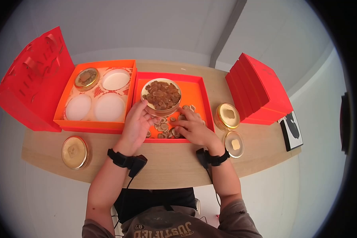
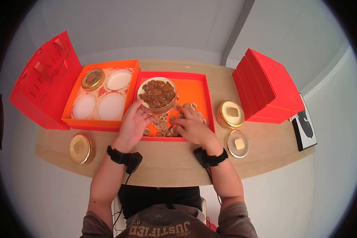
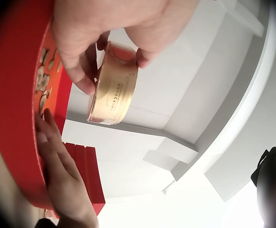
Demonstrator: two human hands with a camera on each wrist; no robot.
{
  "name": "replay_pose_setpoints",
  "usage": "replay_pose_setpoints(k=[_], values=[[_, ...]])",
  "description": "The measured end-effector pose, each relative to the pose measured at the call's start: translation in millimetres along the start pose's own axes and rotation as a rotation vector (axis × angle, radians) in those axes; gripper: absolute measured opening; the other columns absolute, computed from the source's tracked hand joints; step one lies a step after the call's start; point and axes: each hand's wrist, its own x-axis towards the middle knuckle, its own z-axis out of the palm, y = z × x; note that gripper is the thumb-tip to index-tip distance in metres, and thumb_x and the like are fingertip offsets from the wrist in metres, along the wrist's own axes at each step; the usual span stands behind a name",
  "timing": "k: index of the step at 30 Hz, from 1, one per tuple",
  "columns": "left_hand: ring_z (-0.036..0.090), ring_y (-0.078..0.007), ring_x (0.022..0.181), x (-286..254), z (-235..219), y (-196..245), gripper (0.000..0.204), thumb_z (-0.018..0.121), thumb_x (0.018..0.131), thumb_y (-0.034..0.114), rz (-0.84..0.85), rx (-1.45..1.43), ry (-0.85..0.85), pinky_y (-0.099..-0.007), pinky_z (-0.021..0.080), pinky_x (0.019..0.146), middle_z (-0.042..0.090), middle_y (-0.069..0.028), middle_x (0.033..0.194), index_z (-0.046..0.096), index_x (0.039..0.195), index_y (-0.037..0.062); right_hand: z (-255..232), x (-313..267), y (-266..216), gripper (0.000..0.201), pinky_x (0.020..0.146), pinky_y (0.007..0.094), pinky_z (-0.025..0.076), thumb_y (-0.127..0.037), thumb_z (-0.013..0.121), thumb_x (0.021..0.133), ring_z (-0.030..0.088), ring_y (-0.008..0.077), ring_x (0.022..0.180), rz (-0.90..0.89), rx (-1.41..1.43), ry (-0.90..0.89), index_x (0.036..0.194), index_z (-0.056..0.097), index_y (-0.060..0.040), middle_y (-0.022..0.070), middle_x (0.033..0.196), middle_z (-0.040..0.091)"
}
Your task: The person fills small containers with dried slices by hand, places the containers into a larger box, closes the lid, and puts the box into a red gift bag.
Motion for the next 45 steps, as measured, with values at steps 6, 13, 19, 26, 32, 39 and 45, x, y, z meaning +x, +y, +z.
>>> replay_pose_setpoints(k=[6,13,19,26,32,39,45], values=[[0.063,-0.0187,0.111,1,-3,-1,0.029,0.053,0.106,0.034,-0.001,-0.001,0.003,-0.0402,0.051,0.095,0.068,-0.0074,0.115,0.059,0.120,0.0091,-4,0,7,0.031,0.119,0.0482,0.029,-0.027,0.061,0.098,0.037,0.0371,0.144,0.100,0.078,-0.053,0.125,0.072,-0.0163,0.0155,0.154,0.044],[0.063,-0.0190,0.111,3,-8,-3,0.029,0.053,0.106,0.034,-0.010,-0.008,-0.019,-0.0400,0.051,0.095,0.068,-0.0079,0.115,0.058,0.121,0.0092,-2,-1,4,0.032,0.119,0.0487,0.030,-0.029,0.059,0.099,0.036,0.0381,0.145,0.057,-0.037,-0.046,0.126,0.071,-0.0165,0.0179,0.157,0.040],[0.063,-0.0190,0.110,3,-7,-3,0.029,0.053,0.106,0.034,-0.008,-0.021,-0.009,-0.0395,0.051,0.095,0.068,-0.0076,0.114,0.058,0.121,0.0093,1,0,12,0.037,0.121,0.0493,0.027,-0.030,0.058,0.100,0.033,0.0395,0.147,0.128,0.017,-0.022,0.131,0.068,-0.0132,0.0197,0.157,0.038],[0.062,-0.0183,0.106,2,-1,0,0.024,0.056,0.105,0.031,-0.010,-0.039,0.012,-0.0397,0.052,0.089,0.065,-0.0073,0.112,0.056,0.115,0.0093,-2,0,13,0.038,0.119,0.0474,0.027,-0.034,0.058,0.100,0.032,0.0369,0.148,0.165,0.007,0.041,0.128,0.067,-0.0094,0.0191,0.155,0.042],[0.063,-0.0183,0.108,1,-2,0,0.028,0.053,0.106,0.034,-0.012,-0.027,0.010,-0.0390,0.051,0.095,0.068,-0.0072,0.111,0.059,0.119,0.0094,-15,-4,2,0.037,0.119,0.0466,0.026,-0.032,0.061,0.098,0.033,0.0342,0.148,0.223,-0.051,-0.042,0.125,0.068,-0.0083,0.0186,0.152,0.046],[0.062,-0.0184,0.105,1,0,0,0.024,0.056,0.105,0.030,-0.015,-0.038,0.008,-0.0390,0.052,0.089,0.065,-0.0074,0.110,0.056,0.116,0.0090,-11,-3,7,0.032,0.116,0.0446,0.030,-0.029,0.059,0.098,0.041,0.0341,0.142,0.133,0.022,0.027,0.119,0.070,-0.0071,0.0151,0.146,0.053],[0.062,-0.0186,0.105,1,1,2,0.025,0.056,0.105,0.031,-0.012,-0.042,0.032,-0.0394,0.052,0.089,0.065,-0.0080,0.111,0.056,0.116,0.0087,-29,-4,-7,0.026,0.113,0.0429,0.034,-0.025,0.063,0.095,0.052,0.0307,0.128,0.188,-0.005,-0.023,0.112,0.073,-0.0078,0.0117,0.129,0.066]])
